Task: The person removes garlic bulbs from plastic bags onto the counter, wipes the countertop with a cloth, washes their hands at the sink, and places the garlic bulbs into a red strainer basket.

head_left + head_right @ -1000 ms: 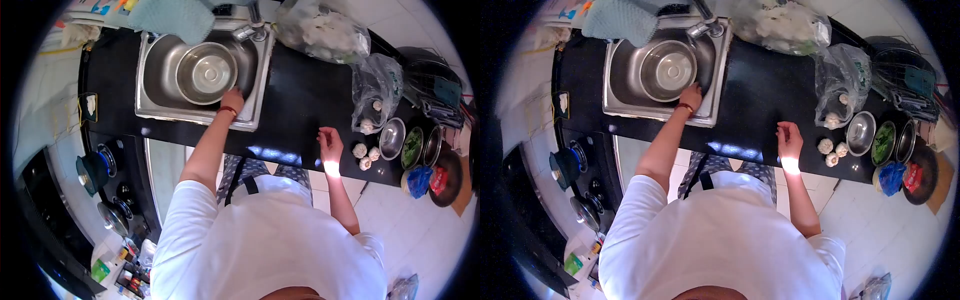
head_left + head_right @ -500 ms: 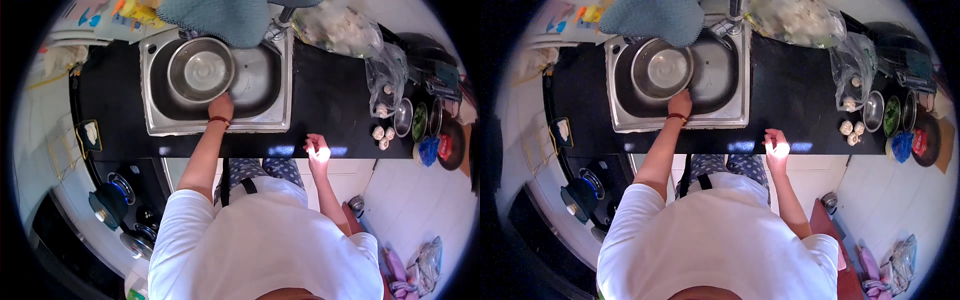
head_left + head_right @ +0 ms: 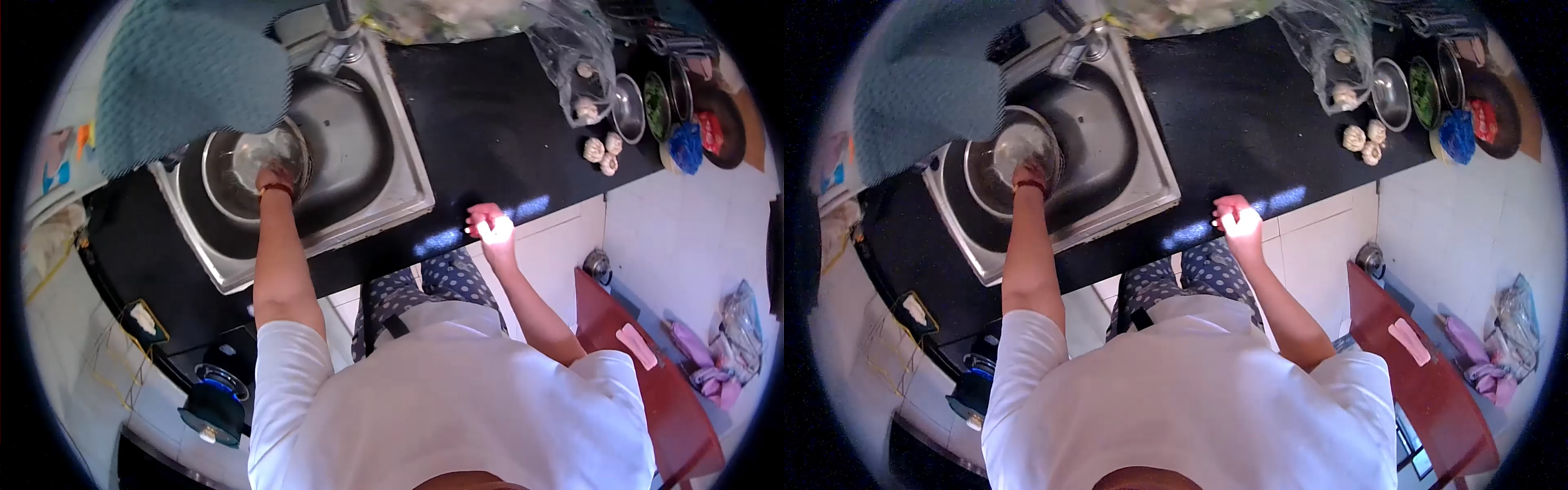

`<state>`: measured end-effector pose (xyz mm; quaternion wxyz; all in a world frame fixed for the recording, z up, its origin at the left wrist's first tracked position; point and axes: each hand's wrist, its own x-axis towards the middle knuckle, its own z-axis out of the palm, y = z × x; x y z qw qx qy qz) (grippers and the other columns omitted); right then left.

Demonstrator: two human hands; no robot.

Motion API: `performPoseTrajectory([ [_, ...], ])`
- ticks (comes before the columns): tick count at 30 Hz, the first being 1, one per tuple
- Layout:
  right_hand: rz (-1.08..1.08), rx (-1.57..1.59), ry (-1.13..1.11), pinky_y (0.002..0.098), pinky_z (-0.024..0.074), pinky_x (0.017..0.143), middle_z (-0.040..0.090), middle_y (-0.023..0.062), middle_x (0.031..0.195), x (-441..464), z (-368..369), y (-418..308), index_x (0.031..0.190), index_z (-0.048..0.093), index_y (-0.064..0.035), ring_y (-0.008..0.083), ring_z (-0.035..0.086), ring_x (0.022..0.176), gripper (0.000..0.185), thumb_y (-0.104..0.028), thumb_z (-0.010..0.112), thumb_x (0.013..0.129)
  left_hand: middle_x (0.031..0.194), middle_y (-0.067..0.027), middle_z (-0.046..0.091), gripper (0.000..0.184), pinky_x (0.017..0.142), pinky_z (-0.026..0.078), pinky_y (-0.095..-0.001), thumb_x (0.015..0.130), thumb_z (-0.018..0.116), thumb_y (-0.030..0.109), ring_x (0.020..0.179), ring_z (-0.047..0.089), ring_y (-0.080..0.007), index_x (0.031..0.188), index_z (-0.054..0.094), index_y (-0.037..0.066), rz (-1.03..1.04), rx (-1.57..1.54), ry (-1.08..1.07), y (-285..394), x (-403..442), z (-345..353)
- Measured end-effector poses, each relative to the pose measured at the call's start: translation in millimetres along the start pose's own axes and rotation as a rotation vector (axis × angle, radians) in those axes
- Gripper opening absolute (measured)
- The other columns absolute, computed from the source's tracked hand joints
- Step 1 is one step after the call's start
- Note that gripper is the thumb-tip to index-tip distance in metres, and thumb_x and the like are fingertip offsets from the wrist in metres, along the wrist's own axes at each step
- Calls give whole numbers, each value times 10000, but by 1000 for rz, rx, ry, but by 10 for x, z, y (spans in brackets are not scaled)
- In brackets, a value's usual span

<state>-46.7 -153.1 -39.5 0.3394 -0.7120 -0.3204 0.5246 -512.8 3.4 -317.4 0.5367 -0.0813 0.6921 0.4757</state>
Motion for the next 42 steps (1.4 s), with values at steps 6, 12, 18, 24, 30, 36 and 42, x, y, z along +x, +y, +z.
performPoseTrajectory([
  [6, 61, -160, -67, 230, 503, 588, 658, 66, 780, 116, 142, -101, 878, 648, -5, 100, 617, 636, 202, -156, 543, 962, 1162, -101, 639, 357, 703, 483, -213, 949, 519, 108, 828, 584, -112, 1305, 500, 79, 138, 168, -572, 458, -1836, 721],
  [12, -9, 0, 50, 244, 497, 577, 648, 73, 749, 125, 175, -318, 912, 650, 7, 114, 609, 617, 152, -128, 581, 927, 1332, -116, 519, 491, 923, 463, -308, 778, 661, -20, 1215, 507, -265, 1247, 539, 62, 1207, 1183, -343, 480, -2473, 875],
  [18, -88, -71, 79, 241, 499, 603, 630, 49, 770, -39, -174, -84, 934, 617, -5, 107, 604, 644, 131, -133, 591, 926, 673, -55, 608, 139, 574, 499, -333, 761, 650, -18, 561, 587, -249, 808, 566, 81, 1232, 1279, -191, 616, -2397, 788],
  [24, 18, -86, -23, 304, 489, 614, 627, 59, 714, -78, -289, -176, 761, 651, 6, 140, 601, 632, 177, -99, 608, 897, 825, 6, 656, 79, 675, 506, -307, 844, 679, 70, 705, 620, -155, 892, 616, 77, 525, 704, -631, 889, -2510, 946],
  [30, -246, -115, 107, 273, 526, 639, 655, 118, 957, -123, -253, -325, 1073, 619, -15, 127, 621, 668, 230, 22, 535, 862, 1028, -112, 678, 202, 970, 426, -458, 870, 619, 208, 934, 651, -270, 1049, 679, 135, 1159, 1738, -16, 791, -3094, 1138],
  [36, -79, 87, 142, 208, 491, 627, 661, 47, 844, -296, -553, -207, 1155, 571, -41, 71, 589, 668, 220, -37, 529, 939, 1483, -89, 382, 565, 1113, 261, -503, 878, 580, 204, 1389, 320, -298, 1407, 414, 95, 1689, 1701, -749, 134, -3269, 965],
  [42, 7, 218, 202, 208, 485, 653, 656, 37, 877, -331, -924, -43, 1095, 597, -44, 76, 606, 718, 150, -82, 517, 974, 1550, -47, 267, 728, 1159, 197, -450, 856, 614, 408, 1422, 257, -215, 1461, 335, 113, 1265, 1847, -1914, -643, -3723, 1220],
])
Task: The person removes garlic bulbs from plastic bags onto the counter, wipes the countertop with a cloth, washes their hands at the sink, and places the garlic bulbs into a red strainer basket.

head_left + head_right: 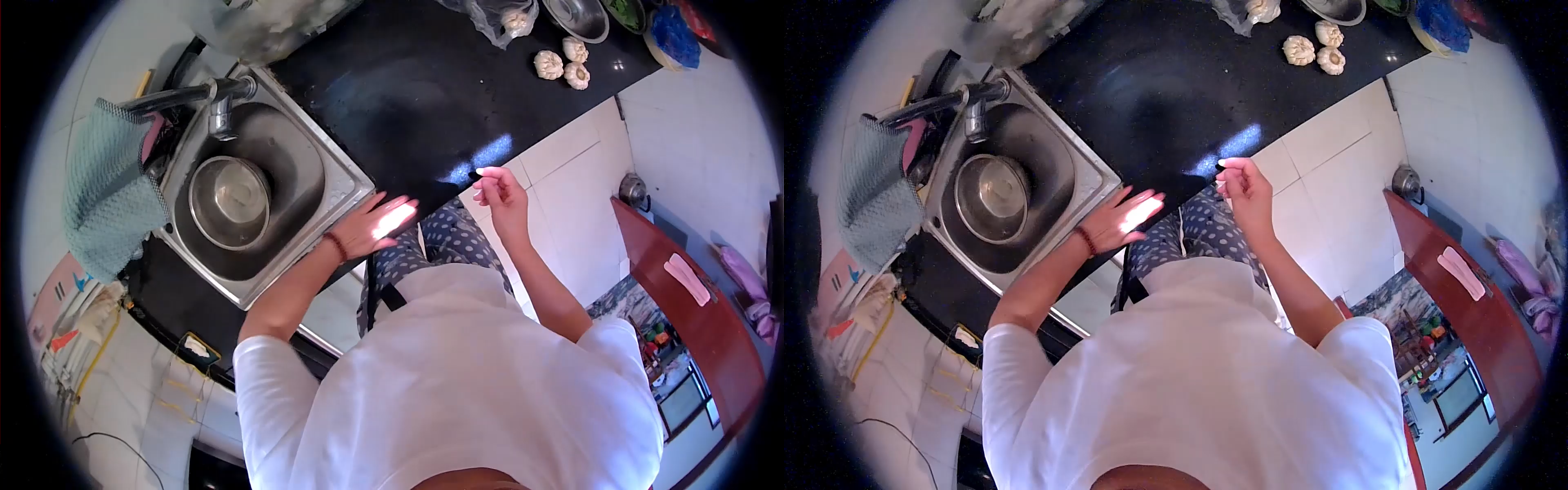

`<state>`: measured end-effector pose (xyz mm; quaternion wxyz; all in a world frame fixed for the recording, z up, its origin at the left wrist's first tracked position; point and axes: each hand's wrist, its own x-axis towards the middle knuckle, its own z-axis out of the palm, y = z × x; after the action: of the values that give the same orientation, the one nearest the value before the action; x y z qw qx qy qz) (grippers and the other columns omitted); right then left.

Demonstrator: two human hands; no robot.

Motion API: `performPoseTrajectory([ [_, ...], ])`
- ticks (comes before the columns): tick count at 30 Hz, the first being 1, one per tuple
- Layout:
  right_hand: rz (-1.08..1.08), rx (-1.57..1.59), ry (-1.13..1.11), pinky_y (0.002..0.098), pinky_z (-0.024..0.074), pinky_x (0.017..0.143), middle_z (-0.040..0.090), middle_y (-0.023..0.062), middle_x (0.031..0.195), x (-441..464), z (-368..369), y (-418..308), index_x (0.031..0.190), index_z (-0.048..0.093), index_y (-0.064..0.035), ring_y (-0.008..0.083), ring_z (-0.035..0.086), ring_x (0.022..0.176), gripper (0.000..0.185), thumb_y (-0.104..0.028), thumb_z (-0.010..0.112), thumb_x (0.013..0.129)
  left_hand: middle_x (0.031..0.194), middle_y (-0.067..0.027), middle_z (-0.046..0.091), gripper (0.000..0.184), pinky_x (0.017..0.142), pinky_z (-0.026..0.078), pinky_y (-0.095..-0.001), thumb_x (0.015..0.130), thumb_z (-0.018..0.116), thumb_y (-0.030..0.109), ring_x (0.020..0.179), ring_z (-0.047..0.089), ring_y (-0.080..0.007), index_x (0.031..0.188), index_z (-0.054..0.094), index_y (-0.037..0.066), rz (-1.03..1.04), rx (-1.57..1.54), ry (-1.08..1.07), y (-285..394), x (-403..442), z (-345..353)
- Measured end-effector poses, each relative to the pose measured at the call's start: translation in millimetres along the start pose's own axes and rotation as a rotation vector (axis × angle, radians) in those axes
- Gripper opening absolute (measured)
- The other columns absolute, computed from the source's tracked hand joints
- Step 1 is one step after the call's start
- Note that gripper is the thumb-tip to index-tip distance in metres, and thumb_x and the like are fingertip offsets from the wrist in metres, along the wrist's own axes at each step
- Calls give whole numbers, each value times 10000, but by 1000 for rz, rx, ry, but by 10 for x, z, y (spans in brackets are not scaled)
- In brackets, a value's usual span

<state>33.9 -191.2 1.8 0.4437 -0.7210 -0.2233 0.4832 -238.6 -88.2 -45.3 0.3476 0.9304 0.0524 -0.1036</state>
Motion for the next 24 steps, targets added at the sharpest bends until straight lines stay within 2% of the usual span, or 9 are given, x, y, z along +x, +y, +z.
performPoseTrajectory([
  [8, -11, 46, 88, 220, 486, 644, 660, 48, 862, 189, -196, -90, 1055, 615, -39, 93, 609, 709, 127, -78, 533, 967, 1559, -93, 237, 786, 1156, 157, -452, 859, 578, 497, 1437, 218, -229, 1454, 327, 48, -155, 96, 493, -301, 1599, -378],
  [13, 27, 18, 130, 223, 492, 643, 665, 51, 850, 296, -215, -165, 1031, 625, -34, 89, 610, 705, 125, -51, 528, 954, 1547, -171, 233, 862, 1133, 158, -524, 801, 659, 489, 1430, 212, -311, 1449, 323, 31, -698, 159, 720, -839, 1017, -643],
  [15, 40, 18, 86, 223, 492, 640, 665, 52, 847, 378, -149, -51, 1023, 626, -19, 89, 606, 705, 130, -52, 525, 949, 1536, -168, 267, 841, 1126, 162, -557, 829, 632, 495, 1434, 210, -309, 1451, 313, 29, -909, 306, 843, -1240, 435, -696],
  [17, 87, -6, 68, 222, 491, 635, 664, 53, 846, 424, -45, -1, 1024, 625, -11, 89, 602, 700, 136, -54, 520, 949, 1552, -171, 226, 800, 1133, 172, -538, 894, 541, 511, 1437, 223, -288, 1458, 288, 3, -1245, 381, 685, -1311, -90, -780],
  [18, 88, -48, 25, 224, 491, 626, 666, 64, 849, 447, 37, -44, 1031, 618, 3, 93, 604, 694, 146, -50, 516, 940, 1552, -168, 226, 840, 1124, 192, -561, 887, 519, 551, 1439, 215, -282, 1466, 259, 0, -1353, 350, 668, -1541, -456, -460],
  [19, 38, -4, -15, 226, 491, 618, 664, 78, 847, 469, 89, 44, 1037, 611, 10, 101, 608, 692, 148, -36, 523, 927, 1535, -178, 258, 844, 1106, 252, -548, 898, 497, 558, 1383, 320, -298, 1470, 234, -4, -1431, 215, 750, -1594, -724, -205],
  [20, 26, -6, -36, 225, 490, 616, 663, 83, 844, 478, 167, 29, 1036, 608, 15, 105, 609, 687, 149, -34, 530, 918, 1438, -187, 395, 718, 1035, 373, -480, 889, 557, 489, 1252, 455, -335, 1389, 374, 7, -1289, 363, 798, -1522, -888, -83],
  [23, 30, -8, -97, 225, 494, 611, 658, 91, 834, 422, 455, -63, 1031, 599, 23, 112, 609, 669, 159, -34, 542, 894, 1302, -182, 500, 487, 920, 461, -428, 850, 651, 301, 1119, 529, -351, 1237, 507, 44, -1168, -8, 741, -1211, -916, -69],
  [24, 40, 1, -124, 226, 495, 611, 657, 92, 834, 424, 506, -55, 1030, 599, 22, 111, 608, 668, 160, -32, 543, 890, 1299, -185, 510, 467, 911, 464, -411, 817, 671, 246, 1129, 532, -347, 1210, 520, 44, -1226, -178, 655, -1261, -892, -1],
])
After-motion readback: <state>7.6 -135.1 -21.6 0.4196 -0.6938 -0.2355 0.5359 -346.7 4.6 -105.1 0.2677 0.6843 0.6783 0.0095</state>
